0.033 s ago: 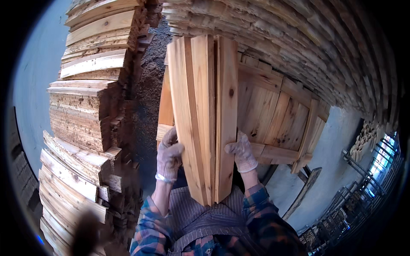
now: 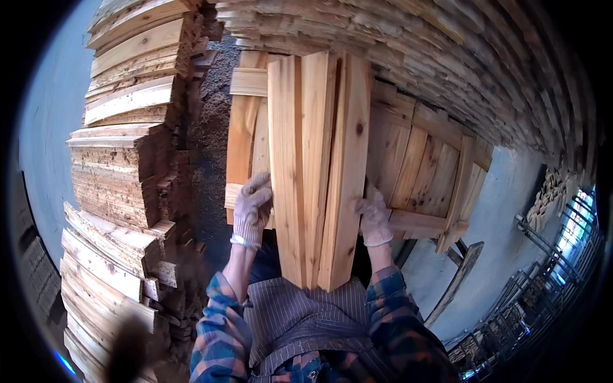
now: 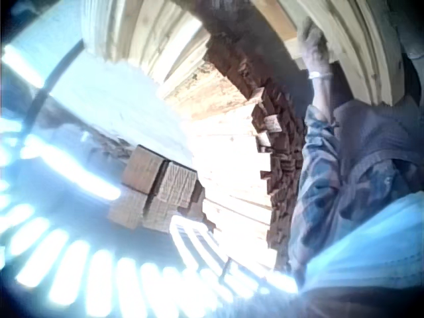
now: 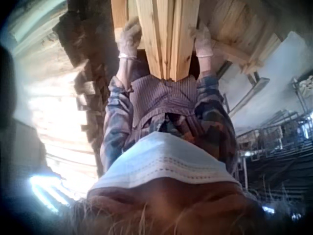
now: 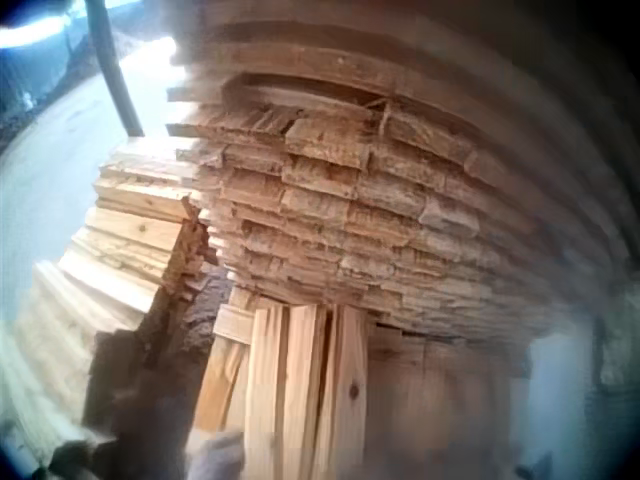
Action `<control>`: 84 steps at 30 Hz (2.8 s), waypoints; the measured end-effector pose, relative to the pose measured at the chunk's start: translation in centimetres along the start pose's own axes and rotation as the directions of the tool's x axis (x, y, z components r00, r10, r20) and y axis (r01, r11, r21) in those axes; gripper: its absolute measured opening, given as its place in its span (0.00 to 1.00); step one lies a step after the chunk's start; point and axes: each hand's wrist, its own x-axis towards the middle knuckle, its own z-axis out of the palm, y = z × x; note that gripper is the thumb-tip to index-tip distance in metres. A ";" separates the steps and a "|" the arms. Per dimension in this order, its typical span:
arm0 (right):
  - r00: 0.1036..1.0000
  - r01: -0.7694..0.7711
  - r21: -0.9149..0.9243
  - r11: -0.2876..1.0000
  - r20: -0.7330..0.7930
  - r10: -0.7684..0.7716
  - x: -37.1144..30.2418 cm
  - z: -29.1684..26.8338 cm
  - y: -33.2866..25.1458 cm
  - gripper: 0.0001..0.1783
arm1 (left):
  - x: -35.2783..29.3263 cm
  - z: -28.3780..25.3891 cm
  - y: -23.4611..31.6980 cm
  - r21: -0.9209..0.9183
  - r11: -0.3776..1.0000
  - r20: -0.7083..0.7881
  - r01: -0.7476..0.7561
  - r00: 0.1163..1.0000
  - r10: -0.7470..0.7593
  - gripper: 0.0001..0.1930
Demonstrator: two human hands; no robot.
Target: The person stacks wooden planks from a large pile onto a metal cart. They pick up the planks by hand, arrange them neatly on the cart, and then push the cart across the workshop floor to a new location.
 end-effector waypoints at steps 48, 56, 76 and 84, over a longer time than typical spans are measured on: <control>0.850 -0.065 -0.151 0.986 -0.525 -0.025 -0.7 -11.9 -0.1 0.13 | 0.9 9.7 -16.1 0.840 -0.380 0.506 -0.387 0.813 0.288 0.52; 0.808 -0.061 -0.305 0.950 -0.575 -0.133 -2.8 -20.2 -0.8 0.19 | -0.4 14.7 -18.4 0.852 -0.294 0.511 -0.432 0.809 0.291 0.40; 0.874 -0.080 -0.156 0.985 -0.485 -0.006 2.5 -10.1 3.9 0.16 | 11.1 -3.4 3.2 0.834 0.546 -0.324 -0.077 0.733 0.598 0.22; 0.804 -0.235 -0.919 0.317 -0.367 -0.468 2.3 -1.3 -3.1 0.54 | 10.2 -4.0 3.6 0.981 0.190 -0.105 -0.034 0.732 0.673 0.18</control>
